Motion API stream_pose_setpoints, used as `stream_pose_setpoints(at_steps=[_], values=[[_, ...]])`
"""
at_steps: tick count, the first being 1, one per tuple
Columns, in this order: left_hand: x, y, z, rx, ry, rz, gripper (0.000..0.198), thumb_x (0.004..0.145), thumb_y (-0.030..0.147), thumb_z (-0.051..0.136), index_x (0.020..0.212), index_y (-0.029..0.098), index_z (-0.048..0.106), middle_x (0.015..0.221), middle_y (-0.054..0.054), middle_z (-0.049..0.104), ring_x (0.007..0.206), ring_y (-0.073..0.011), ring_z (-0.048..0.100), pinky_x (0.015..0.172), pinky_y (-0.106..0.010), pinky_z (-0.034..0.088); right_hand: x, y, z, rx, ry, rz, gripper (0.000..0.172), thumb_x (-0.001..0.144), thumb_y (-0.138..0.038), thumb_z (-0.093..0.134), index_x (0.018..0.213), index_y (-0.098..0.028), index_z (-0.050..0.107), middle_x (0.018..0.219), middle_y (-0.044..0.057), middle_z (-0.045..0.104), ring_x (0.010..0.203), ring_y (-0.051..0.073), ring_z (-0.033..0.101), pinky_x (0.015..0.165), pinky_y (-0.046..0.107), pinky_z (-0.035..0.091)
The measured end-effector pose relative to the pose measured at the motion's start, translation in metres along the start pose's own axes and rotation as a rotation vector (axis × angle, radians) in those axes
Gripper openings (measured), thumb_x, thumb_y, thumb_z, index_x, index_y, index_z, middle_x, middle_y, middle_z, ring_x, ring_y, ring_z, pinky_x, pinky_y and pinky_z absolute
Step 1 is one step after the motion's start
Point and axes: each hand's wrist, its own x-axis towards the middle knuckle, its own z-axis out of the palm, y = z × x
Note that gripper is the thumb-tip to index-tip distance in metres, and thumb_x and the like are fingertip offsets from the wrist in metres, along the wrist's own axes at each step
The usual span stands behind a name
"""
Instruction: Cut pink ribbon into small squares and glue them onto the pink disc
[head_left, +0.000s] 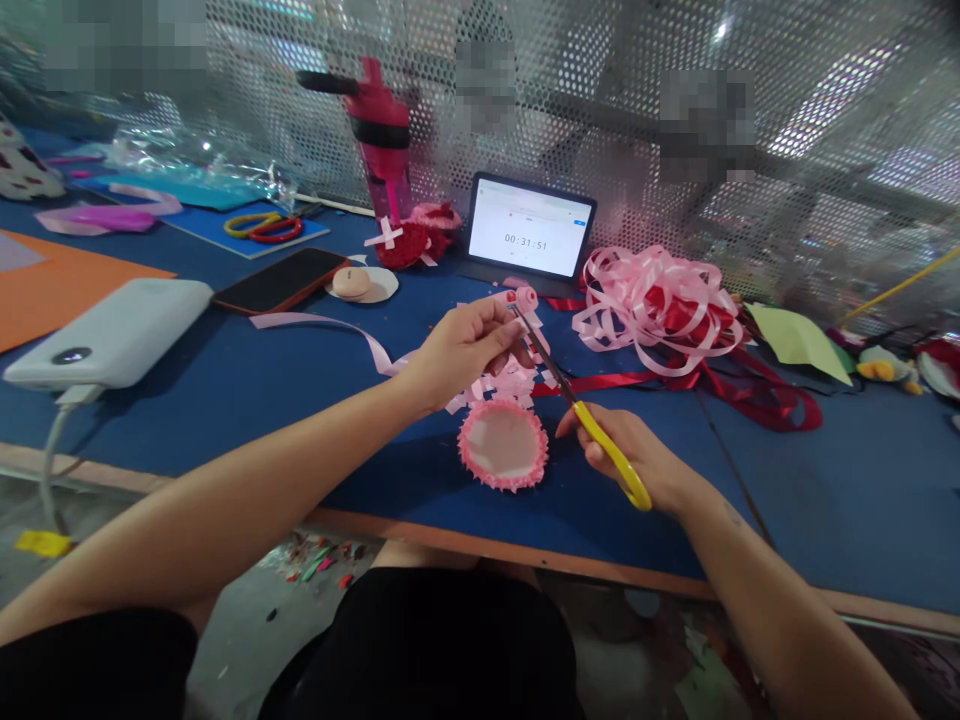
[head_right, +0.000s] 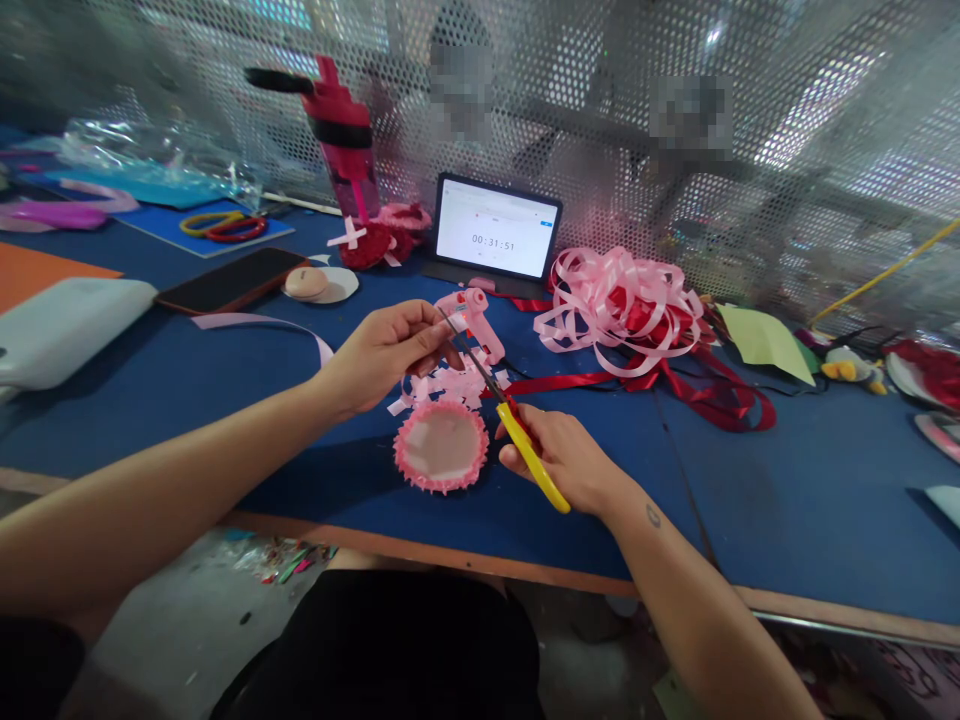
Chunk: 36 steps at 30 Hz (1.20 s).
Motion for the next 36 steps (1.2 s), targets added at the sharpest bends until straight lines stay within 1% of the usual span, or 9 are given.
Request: stream_pose_setpoints(at_steps=[5,12,15,19,22,26,29,33,36], values=[[0.000,-0.001,0.001,0.004,-0.008,-0.005,0.015,0.089,0.016,0.047,0.074,0.015,0.047,0.067,-0.003,0.067,0.042,-0.0018,0.039,0.041,-0.015,0.028,0.000,-0.002,0.000,0.036,0.003,0.012,0.074,0.078,-0.079,0.026,0.094,-0.015,0.058,0.065,0.001,0.050,0.052,0.011,0.043,0.049,0.023,0.032],[0.000,-0.001,0.000,0.000,-0.013,-0.022,0.015,0.089,0.015,0.046,0.074,0.015,0.045,0.069,-0.004,0.066,0.042,-0.0015,0.038,0.042,-0.016,0.028,0.000,-0.003,0.003,0.185,-0.009,0.113,0.041,0.084,-0.057,0.046,0.081,-0.017,0.055,0.056,-0.004,0.041,0.044,0.007,0.036,0.042,0.020,0.030],[0.000,-0.001,0.000,0.007,-0.012,-0.021,0.015,0.089,0.016,0.047,0.074,0.016,0.046,0.069,-0.004,0.066,0.043,-0.0016,0.038,0.042,-0.016,0.028,0.001,-0.001,0.005,0.213,-0.007,0.142,0.033,0.085,-0.049,0.047,0.080,-0.018,0.054,0.054,-0.006,0.038,0.042,0.007,0.036,0.041,0.019,0.030],[0.001,-0.001,0.000,0.014,-0.012,-0.020,0.015,0.089,0.015,0.046,0.074,0.016,0.046,0.067,-0.003,0.066,0.042,-0.0017,0.037,0.042,-0.016,0.028,0.002,0.001,0.005,0.192,0.001,0.144,0.035,0.085,-0.052,0.047,0.081,-0.017,0.054,0.056,-0.005,0.040,0.042,0.007,0.039,0.041,0.020,0.031],[0.000,-0.001,-0.001,0.010,-0.004,-0.022,0.014,0.089,0.015,0.045,0.075,0.017,0.045,0.062,-0.001,0.064,0.039,-0.0018,0.034,0.040,-0.017,0.024,0.003,0.002,0.006,0.176,0.010,0.126,0.040,0.084,-0.056,0.047,0.082,-0.017,0.054,0.055,-0.005,0.040,0.041,0.008,0.040,0.041,0.020,0.031],[0.000,-0.001,-0.001,0.062,0.057,-0.006,0.012,0.090,0.017,0.045,0.078,0.018,0.044,0.045,0.006,0.047,0.038,-0.0037,0.029,0.039,-0.018,0.019,0.002,0.007,0.008,0.161,0.068,0.065,0.050,0.086,-0.064,0.035,0.083,-0.018,0.054,0.056,-0.004,0.041,0.041,0.008,0.039,0.042,0.021,0.032],[0.000,-0.001,-0.001,0.076,0.118,0.017,0.014,0.091,0.015,0.041,0.079,0.017,0.047,0.048,0.007,0.039,0.042,-0.0042,0.030,0.041,-0.018,0.021,0.001,0.009,0.008,0.155,0.102,0.061,0.056,0.085,-0.068,0.030,0.087,-0.018,0.054,0.058,-0.003,0.042,0.043,0.009,0.041,0.044,0.022,0.033],[0.000,0.001,0.000,-0.029,0.103,-0.003,0.016,0.089,0.007,0.038,0.079,0.014,0.048,0.055,0.005,0.041,0.046,-0.0036,0.031,0.043,-0.018,0.022,0.000,0.009,0.008,0.168,0.103,0.063,0.057,0.085,-0.069,0.029,0.089,-0.018,0.054,0.058,-0.004,0.041,0.043,0.008,0.040,0.045,0.022,0.033],[0.000,0.002,0.001,-0.057,0.081,-0.003,0.015,0.088,0.006,0.038,0.080,0.014,0.047,0.058,0.003,0.049,0.047,-0.0032,0.035,0.044,-0.017,0.025,-0.001,0.008,0.006,0.152,0.085,0.048,0.056,0.085,-0.069,0.030,0.089,-0.018,0.054,0.059,-0.004,0.041,0.044,0.008,0.041,0.046,0.023,0.033]])
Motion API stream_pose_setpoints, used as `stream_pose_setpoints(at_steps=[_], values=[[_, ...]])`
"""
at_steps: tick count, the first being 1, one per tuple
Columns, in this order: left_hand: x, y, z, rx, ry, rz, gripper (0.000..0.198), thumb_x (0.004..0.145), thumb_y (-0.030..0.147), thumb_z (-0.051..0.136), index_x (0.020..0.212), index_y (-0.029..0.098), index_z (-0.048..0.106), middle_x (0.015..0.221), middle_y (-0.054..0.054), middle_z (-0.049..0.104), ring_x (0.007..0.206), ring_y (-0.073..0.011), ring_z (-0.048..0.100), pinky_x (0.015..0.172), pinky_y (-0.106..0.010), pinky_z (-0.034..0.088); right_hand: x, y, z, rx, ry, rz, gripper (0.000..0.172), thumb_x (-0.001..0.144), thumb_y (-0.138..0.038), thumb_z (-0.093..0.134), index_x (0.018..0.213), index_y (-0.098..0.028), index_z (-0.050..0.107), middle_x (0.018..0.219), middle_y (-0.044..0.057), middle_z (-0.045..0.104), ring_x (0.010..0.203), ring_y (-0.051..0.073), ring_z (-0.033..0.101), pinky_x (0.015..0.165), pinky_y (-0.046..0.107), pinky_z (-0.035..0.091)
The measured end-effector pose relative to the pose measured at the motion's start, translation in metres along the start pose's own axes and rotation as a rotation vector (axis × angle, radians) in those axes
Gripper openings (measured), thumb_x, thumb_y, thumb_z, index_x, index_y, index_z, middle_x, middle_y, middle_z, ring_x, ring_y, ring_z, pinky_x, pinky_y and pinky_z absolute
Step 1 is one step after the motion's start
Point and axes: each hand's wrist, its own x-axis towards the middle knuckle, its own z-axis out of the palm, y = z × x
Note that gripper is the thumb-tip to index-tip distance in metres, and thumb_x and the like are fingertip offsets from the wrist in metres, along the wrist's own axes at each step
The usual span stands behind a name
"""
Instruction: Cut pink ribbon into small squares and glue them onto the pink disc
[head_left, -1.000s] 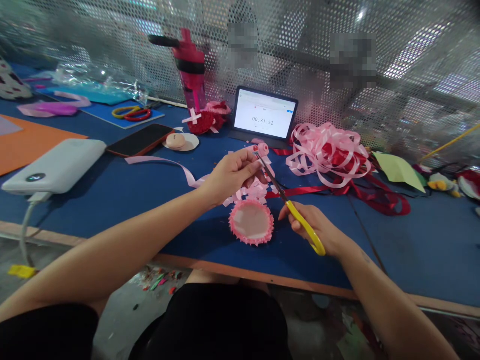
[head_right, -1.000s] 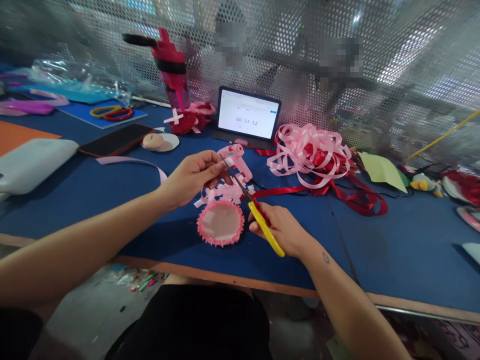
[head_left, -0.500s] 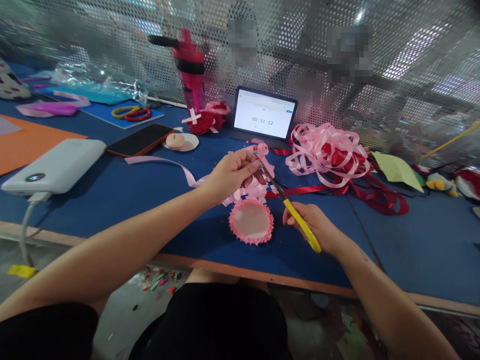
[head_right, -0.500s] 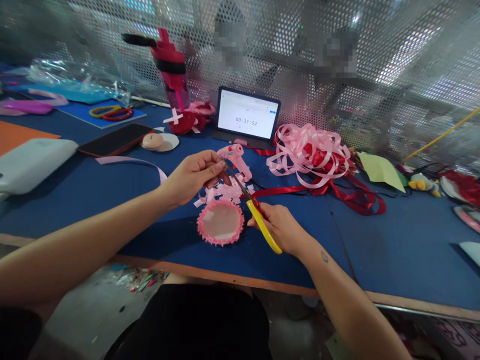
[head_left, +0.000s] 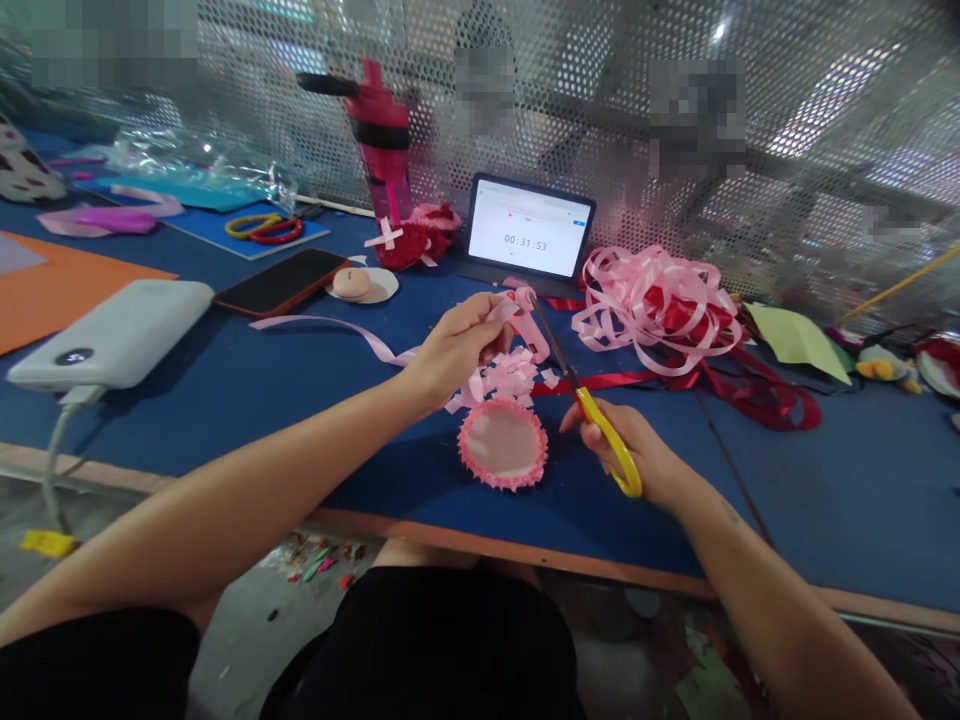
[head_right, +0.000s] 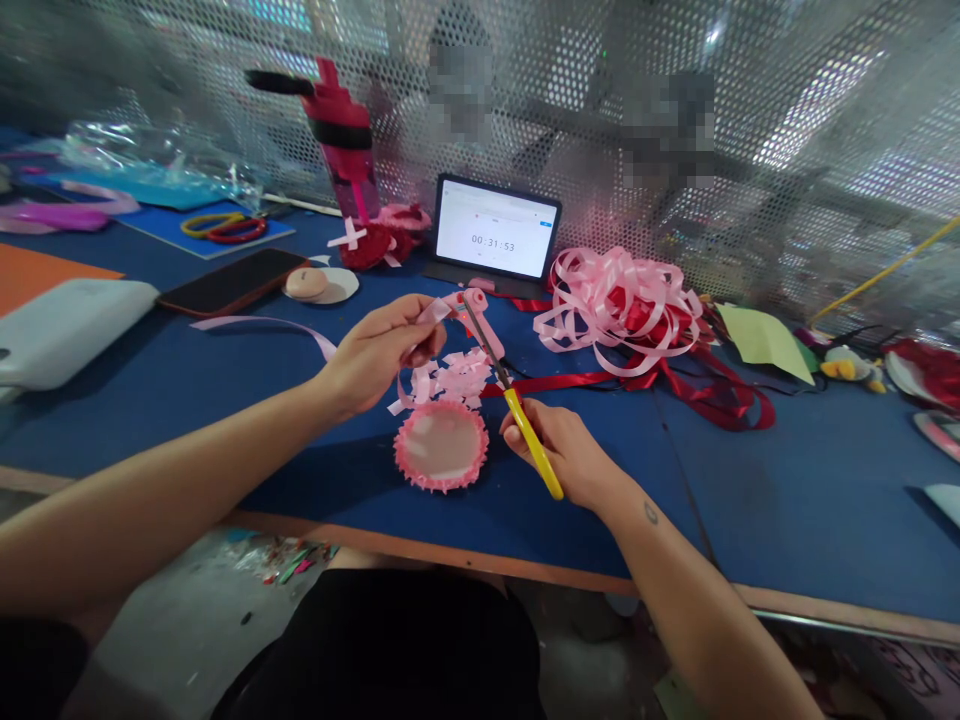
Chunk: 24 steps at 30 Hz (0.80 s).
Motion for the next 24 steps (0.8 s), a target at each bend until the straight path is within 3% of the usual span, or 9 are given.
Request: stream_pose_setpoints(at_steps=[4,8,12,19,24], values=[[0.001,-0.003,0.000,-0.007,-0.015,-0.033,0.007,0.089,0.009,0.041,0.090,0.016,0.043,0.063,0.001,0.062,0.046,-0.0048,0.045,0.045,-0.018,0.033,-0.001,-0.004,-0.003,-0.078,-0.015,-0.005,0.056,0.085,-0.068,0.031,0.094,-0.018,0.055,0.062,-0.002,0.046,0.049,0.011,0.044,0.049,0.024,0.034],[0.001,-0.005,-0.002,-0.044,0.005,-0.050,0.011,0.091,0.014,0.043,0.081,0.018,0.039,0.066,-0.002,0.067,0.049,-0.0064,0.054,0.047,-0.018,0.038,0.000,-0.008,-0.006,-0.224,-0.023,0.000,0.062,0.082,-0.071,0.028,0.097,-0.018,0.056,0.070,0.002,0.053,0.058,0.015,0.048,0.055,0.027,0.034],[0.000,-0.003,-0.002,-0.055,0.015,-0.061,0.017,0.089,0.016,0.046,0.075,0.018,0.039,0.064,-0.002,0.068,0.046,-0.0051,0.053,0.045,-0.017,0.037,0.001,-0.011,-0.007,-0.308,-0.060,0.018,0.063,0.082,-0.071,0.026,0.095,-0.017,0.055,0.073,0.004,0.056,0.063,0.018,0.051,0.059,0.029,0.034],[-0.001,-0.006,-0.003,-0.012,-0.095,-0.058,0.016,0.087,0.021,0.052,0.074,0.016,0.046,0.066,-0.003,0.067,0.046,-0.0042,0.051,0.045,-0.017,0.037,0.003,-0.014,-0.004,-0.341,-0.094,0.034,0.067,0.080,-0.075,0.023,0.091,-0.017,0.053,0.071,0.005,0.056,0.061,0.019,0.051,0.058,0.030,0.036],[-0.001,-0.008,-0.003,-0.031,-0.107,-0.046,0.015,0.087,0.020,0.052,0.074,0.015,0.049,0.066,-0.003,0.067,0.049,-0.0042,0.051,0.047,-0.016,0.038,0.003,-0.014,-0.004,-0.345,-0.092,0.020,0.074,0.078,-0.080,0.014,0.088,-0.017,0.053,0.070,0.006,0.056,0.061,0.019,0.051,0.057,0.029,0.034]])
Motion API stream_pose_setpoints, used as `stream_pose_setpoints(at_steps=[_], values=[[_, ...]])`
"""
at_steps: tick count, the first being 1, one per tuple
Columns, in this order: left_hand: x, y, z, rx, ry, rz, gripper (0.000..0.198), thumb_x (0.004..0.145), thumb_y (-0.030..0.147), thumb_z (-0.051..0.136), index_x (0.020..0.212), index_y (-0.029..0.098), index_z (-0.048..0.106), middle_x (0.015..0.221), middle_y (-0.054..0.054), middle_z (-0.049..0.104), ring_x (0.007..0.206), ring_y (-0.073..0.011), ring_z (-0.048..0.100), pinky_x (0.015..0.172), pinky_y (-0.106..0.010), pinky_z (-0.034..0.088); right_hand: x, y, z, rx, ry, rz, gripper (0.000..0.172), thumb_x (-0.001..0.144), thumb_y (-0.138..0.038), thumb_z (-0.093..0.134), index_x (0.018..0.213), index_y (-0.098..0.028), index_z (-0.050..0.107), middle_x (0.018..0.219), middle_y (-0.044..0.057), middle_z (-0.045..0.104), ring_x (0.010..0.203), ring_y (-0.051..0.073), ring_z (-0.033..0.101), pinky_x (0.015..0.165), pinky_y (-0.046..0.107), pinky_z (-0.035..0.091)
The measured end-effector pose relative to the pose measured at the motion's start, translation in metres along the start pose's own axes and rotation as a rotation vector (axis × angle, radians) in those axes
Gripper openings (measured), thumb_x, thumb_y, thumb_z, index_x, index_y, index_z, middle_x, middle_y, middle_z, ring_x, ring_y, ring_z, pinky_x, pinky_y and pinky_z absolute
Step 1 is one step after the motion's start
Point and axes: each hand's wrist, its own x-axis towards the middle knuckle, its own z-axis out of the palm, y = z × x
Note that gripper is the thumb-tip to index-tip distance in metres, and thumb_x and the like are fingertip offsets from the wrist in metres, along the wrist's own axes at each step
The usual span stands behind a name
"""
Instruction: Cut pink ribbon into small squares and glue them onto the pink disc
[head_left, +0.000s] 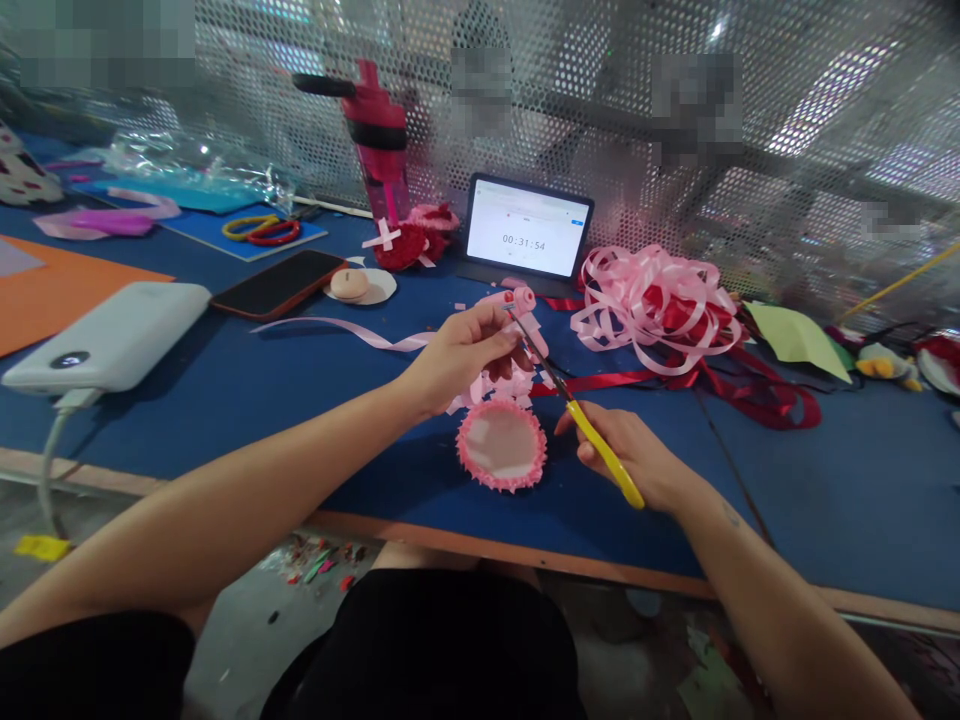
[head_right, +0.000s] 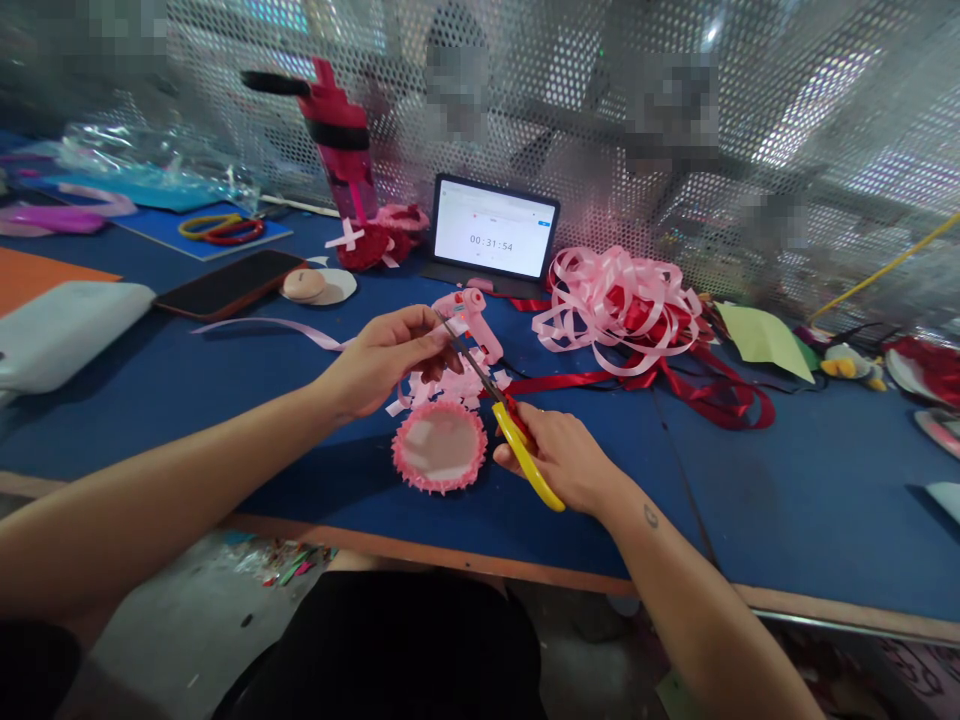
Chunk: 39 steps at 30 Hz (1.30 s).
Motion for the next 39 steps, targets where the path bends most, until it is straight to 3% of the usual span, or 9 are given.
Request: stream_pose_setpoints(at_steps=[14,26,33,36,39], values=[[0.000,0.001,0.002,-0.041,0.003,-0.012,0.016,0.089,0.016,0.048,0.073,0.015,0.047,0.063,-0.002,0.065,0.049,-0.0043,0.053,0.049,-0.016,0.040,-0.002,0.001,-0.001,0.108,0.018,-0.035,0.074,0.077,-0.080,0.020,0.089,-0.017,0.057,0.065,0.002,0.053,0.055,0.014,0.047,0.052,0.025,0.032],[0.000,0.002,0.002,-0.054,0.009,-0.043,0.016,0.088,0.015,0.050,0.073,0.015,0.046,0.064,-0.002,0.066,0.049,-0.0041,0.054,0.050,-0.016,0.041,0.000,0.003,0.005,0.304,-0.021,0.059,0.030,0.086,-0.046,0.046,0.081,-0.017,0.054,0.056,-0.004,0.046,0.043,0.008,0.043,0.043,0.020,0.034],[0.000,0.000,0.001,0.004,0.009,-0.044,0.014,0.088,0.020,0.050,0.075,0.016,0.046,0.061,-0.002,0.065,0.046,-0.0046,0.051,0.046,-0.016,0.038,0.001,0.005,0.006,0.297,-0.005,0.063,0.038,0.086,-0.052,0.046,0.084,-0.016,0.059,0.054,-0.004,0.045,0.042,0.009,0.043,0.042,0.020,0.033],[0.000,0.002,0.001,0.055,0.046,-0.017,0.011,0.089,0.021,0.049,0.079,0.019,0.045,0.044,0.007,0.047,0.036,-0.0032,0.036,0.038,-0.016,0.024,0.000,0.008,0.007,0.301,0.032,0.030,0.045,0.086,-0.059,0.041,0.089,-0.017,0.059,0.057,-0.003,0.047,0.042,0.009,0.041,0.043,0.021,0.033],[0.001,0.005,0.002,0.027,0.136,0.030,0.011,0.090,0.018,0.046,0.079,0.019,0.044,0.043,0.010,0.032,0.037,-0.0029,0.026,0.038,-0.017,0.018,-0.002,0.013,0.009,0.315,0.095,0.000,0.057,0.086,-0.067,0.031,0.094,-0.018,0.057,0.063,-0.001,0.049,0.046,0.010,0.042,0.046,0.023,0.035]])
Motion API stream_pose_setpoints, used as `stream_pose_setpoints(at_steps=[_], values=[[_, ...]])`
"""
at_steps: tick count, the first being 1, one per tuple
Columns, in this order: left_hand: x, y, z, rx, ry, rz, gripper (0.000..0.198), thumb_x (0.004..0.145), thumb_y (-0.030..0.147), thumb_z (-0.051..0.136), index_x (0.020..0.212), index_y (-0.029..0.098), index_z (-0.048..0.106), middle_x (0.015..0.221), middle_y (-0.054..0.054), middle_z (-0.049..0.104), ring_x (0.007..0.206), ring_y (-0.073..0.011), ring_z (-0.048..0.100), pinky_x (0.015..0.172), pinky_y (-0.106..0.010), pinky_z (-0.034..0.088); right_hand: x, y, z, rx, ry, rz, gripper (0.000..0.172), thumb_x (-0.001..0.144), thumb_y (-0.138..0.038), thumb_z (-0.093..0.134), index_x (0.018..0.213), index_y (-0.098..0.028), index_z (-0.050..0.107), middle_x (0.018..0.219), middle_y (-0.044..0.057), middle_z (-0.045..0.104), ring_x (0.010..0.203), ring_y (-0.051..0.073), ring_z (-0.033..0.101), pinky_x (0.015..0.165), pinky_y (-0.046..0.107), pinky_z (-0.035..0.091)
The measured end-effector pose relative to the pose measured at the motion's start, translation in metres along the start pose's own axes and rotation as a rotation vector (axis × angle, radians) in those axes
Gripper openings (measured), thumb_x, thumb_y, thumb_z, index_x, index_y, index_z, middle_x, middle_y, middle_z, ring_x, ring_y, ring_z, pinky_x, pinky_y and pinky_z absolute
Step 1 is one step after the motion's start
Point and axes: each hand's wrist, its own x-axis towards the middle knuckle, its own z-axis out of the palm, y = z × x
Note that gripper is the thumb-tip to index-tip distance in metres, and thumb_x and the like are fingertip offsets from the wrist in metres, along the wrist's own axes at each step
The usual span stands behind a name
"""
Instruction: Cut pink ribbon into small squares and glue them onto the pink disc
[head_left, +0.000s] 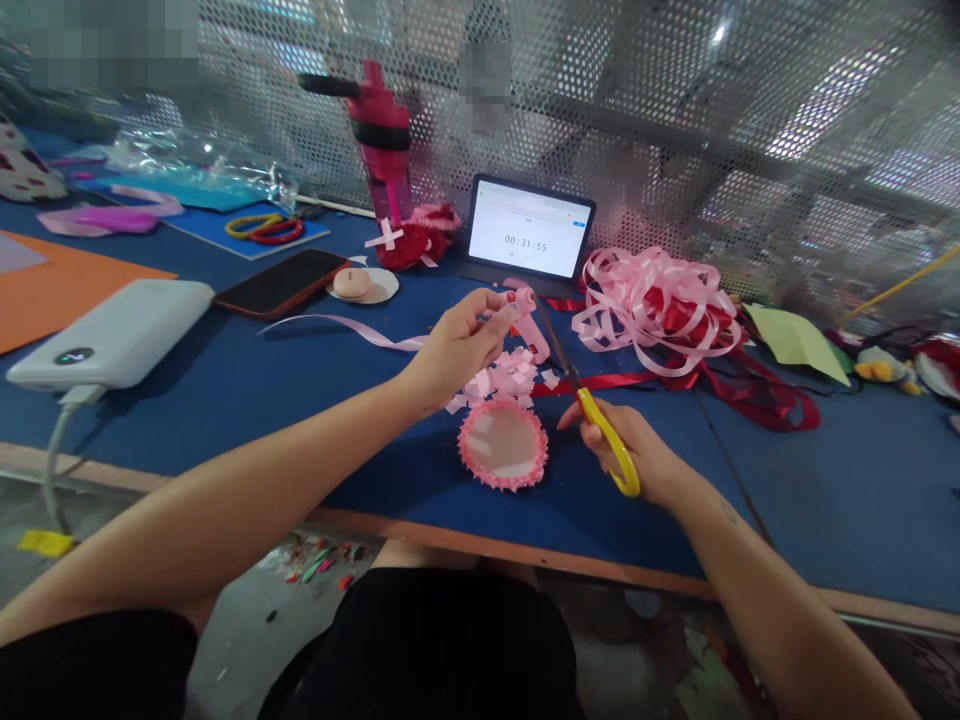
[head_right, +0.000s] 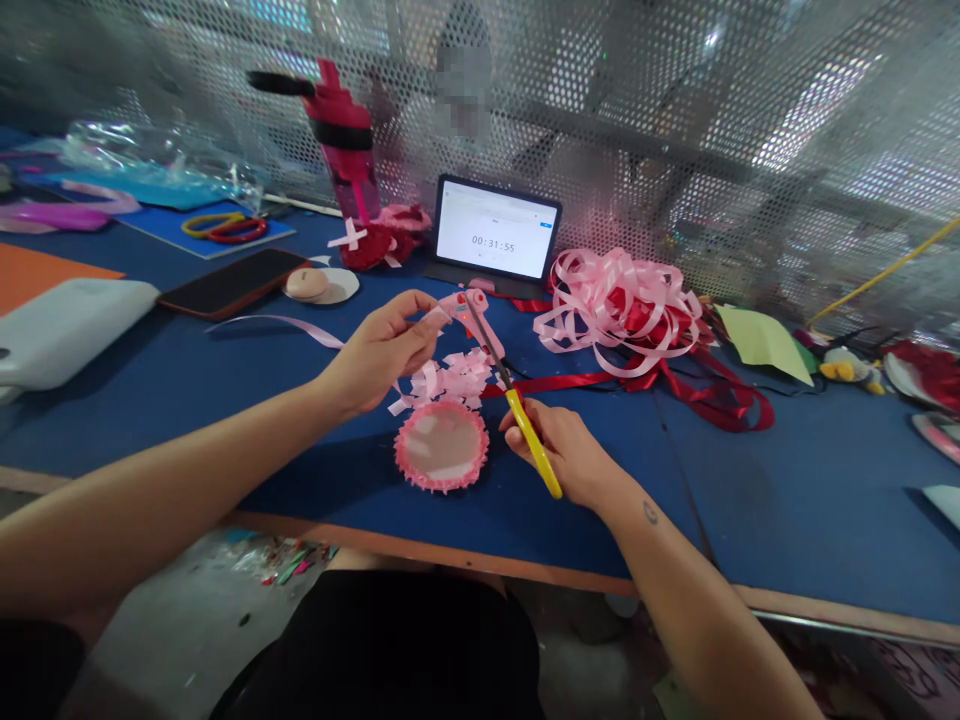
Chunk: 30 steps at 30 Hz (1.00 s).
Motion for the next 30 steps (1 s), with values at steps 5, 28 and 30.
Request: stream_pose_setpoints(at_steps=[5,28,30], values=[[0.000,0.003,0.000,-0.053,0.043,-0.009,0.012,0.089,0.013,0.041,0.078,0.018,0.043,0.049,0.007,0.034,0.042,-0.0041,0.026,0.041,-0.019,0.017,-0.003,0.001,-0.003,-0.033,0.014,-0.023,0.062,0.084,-0.071,0.027,0.102,-0.019,0.056,0.064,0.000,0.048,0.052,0.013,0.046,0.049,0.024,0.036],[0.000,0.002,-0.003,-0.013,-0.129,-0.077,0.016,0.087,0.021,0.051,0.073,0.015,0.047,0.057,-0.001,0.064,0.038,-0.0010,0.035,0.039,-0.015,0.022,0.001,-0.009,-0.007,-0.259,-0.095,-0.054,0.070,0.082,-0.075,0.023,0.099,-0.016,0.057,0.074,0.005,0.058,0.061,0.017,0.051,0.058,0.027,0.035],[0.000,0.002,-0.003,-0.003,-0.130,-0.081,0.015,0.085,0.019,0.054,0.072,0.014,0.049,0.055,-0.001,0.063,0.038,-0.0008,0.034,0.039,-0.015,0.020,0.001,-0.010,-0.007,-0.261,-0.104,-0.046,0.070,0.081,-0.075,0.024,0.098,-0.016,0.057,0.075,0.005,0.058,0.062,0.017,0.051,0.058,0.027,0.035]])
